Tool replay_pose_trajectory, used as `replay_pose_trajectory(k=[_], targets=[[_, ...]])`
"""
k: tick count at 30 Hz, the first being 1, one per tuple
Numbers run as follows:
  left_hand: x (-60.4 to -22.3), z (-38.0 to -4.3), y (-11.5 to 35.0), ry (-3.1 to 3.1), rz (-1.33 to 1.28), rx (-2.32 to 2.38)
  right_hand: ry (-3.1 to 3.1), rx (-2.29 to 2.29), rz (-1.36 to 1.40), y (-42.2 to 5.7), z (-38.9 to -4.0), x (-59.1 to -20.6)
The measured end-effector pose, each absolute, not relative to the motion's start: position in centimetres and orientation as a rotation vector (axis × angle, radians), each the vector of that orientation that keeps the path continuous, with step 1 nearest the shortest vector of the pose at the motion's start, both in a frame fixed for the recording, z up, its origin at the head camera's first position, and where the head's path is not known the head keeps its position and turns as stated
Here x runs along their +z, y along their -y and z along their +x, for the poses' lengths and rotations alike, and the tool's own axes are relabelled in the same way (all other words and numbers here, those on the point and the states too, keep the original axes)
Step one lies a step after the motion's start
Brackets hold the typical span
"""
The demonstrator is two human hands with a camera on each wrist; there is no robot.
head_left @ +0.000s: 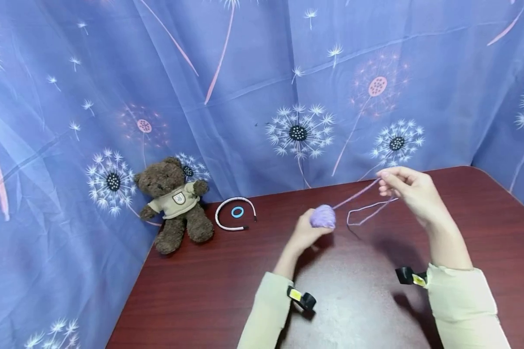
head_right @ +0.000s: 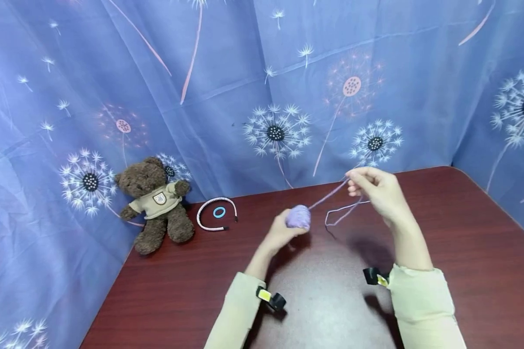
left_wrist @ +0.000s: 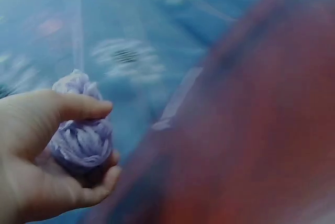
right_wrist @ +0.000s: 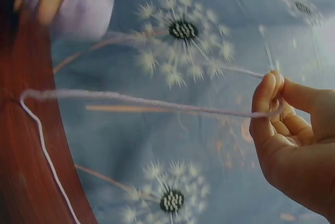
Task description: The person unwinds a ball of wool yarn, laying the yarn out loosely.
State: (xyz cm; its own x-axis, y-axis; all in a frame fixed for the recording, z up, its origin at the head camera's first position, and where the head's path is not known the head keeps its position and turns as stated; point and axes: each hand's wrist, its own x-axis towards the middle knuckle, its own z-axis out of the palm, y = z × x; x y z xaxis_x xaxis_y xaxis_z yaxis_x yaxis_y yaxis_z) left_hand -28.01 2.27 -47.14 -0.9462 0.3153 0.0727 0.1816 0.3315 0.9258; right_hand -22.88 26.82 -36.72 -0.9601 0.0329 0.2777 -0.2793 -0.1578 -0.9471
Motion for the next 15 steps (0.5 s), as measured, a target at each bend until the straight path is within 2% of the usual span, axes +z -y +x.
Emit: replay_pose_trajectory(k=[5, 15], targets=[[-44.6, -29.5, 3.0, -2.11, 0.356, 2.007, 1.554, 2.413, 0.305, -29.0, -22.9, -37.2], [-41.4, -29.5, 8.9, -1.891, 0.412, 2.224, 1.307, 2.475, 0.281, -32.8, -22.6, -38.6]])
